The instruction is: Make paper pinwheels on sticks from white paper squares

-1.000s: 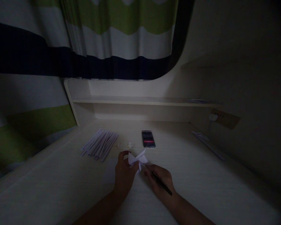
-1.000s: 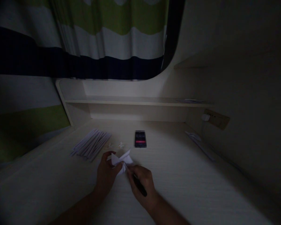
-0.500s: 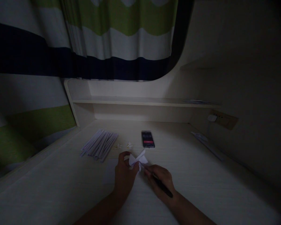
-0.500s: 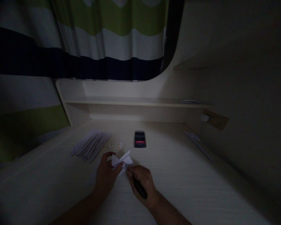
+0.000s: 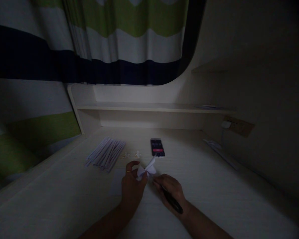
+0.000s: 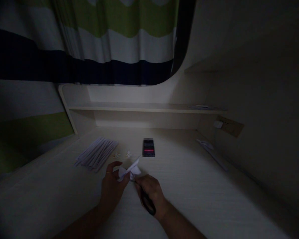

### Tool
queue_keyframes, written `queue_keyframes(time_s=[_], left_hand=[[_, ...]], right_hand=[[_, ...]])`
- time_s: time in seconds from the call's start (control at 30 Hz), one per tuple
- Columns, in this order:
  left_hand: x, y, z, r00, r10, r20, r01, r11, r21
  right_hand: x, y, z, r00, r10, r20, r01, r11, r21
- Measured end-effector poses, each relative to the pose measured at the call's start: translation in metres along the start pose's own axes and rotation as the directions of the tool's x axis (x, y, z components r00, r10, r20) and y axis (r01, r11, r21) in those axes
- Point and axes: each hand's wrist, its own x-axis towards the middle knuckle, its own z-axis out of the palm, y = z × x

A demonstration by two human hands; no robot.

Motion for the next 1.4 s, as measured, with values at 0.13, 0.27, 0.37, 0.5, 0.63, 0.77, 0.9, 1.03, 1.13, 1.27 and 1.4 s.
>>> queue_keyframes(time_s=[0.13,0.27,0.37,0.5,0.63,0.77,0.9,1.03,1.13,1.27,1.4], left_hand=[[0.000,0.000,0.000,0.999,0.007,0.031,-0.008,1.000,0.016],[0.001,-0.001,-0.001,0.999,0.011,0.035,-0.012,1.000,0.027],[0.001,-0.001,0.000,1.000,0.016,0.026,-0.016,1.000,0.020],[0.001,0.001,-0.001,1.000,-0.004,-0.009,0.004,1.000,0.007],[0.000,0.005,-0.002,1.000,0.002,-0.026,-0.001,0.999,0.049],[-0.001,0.008,-0.001,0.999,-0.016,-0.044,0.017,0.999,0.040],[-0.001,0.008,-0.001,0.999,0.001,-0.043,0.003,0.997,0.081],[0.000,0.004,-0.001,1.000,0.011,-0.007,-0.010,0.995,0.099],[0.000,0.001,-0.001,1.000,-0.005,0.019,0.004,0.999,0.049],[0.000,-0.002,0.000,0.998,-0.021,0.053,0.022,0.999,-0.032],[0.001,-0.002,0.001,0.998,-0.032,0.045,0.037,0.994,-0.105]], right_hand=[[0.004,0.007,-0.012,0.952,-0.240,0.190,0.258,0.963,-0.077],[0.008,0.006,-0.016,0.928,-0.260,0.266,0.297,0.949,-0.108],[0.005,0.005,-0.009,0.970,-0.215,0.116,0.219,0.975,-0.022],[0.003,-0.006,0.003,0.979,0.196,-0.050,-0.191,0.977,0.098],[0.006,-0.019,0.013,0.774,0.629,-0.078,-0.563,0.738,0.372],[0.008,-0.022,0.018,0.623,0.779,-0.069,-0.609,0.539,0.582],[0.006,-0.021,0.015,0.697,0.715,-0.061,-0.615,0.639,0.463],[0.002,-0.008,0.004,0.945,0.326,0.003,-0.323,0.934,0.156],[-0.001,0.008,-0.002,0.997,-0.017,0.077,0.013,0.999,0.048],[-0.002,0.020,-0.004,0.970,-0.205,0.130,0.212,0.977,-0.035],[0.001,0.016,-0.003,0.966,-0.228,0.119,0.242,0.964,-0.110]])
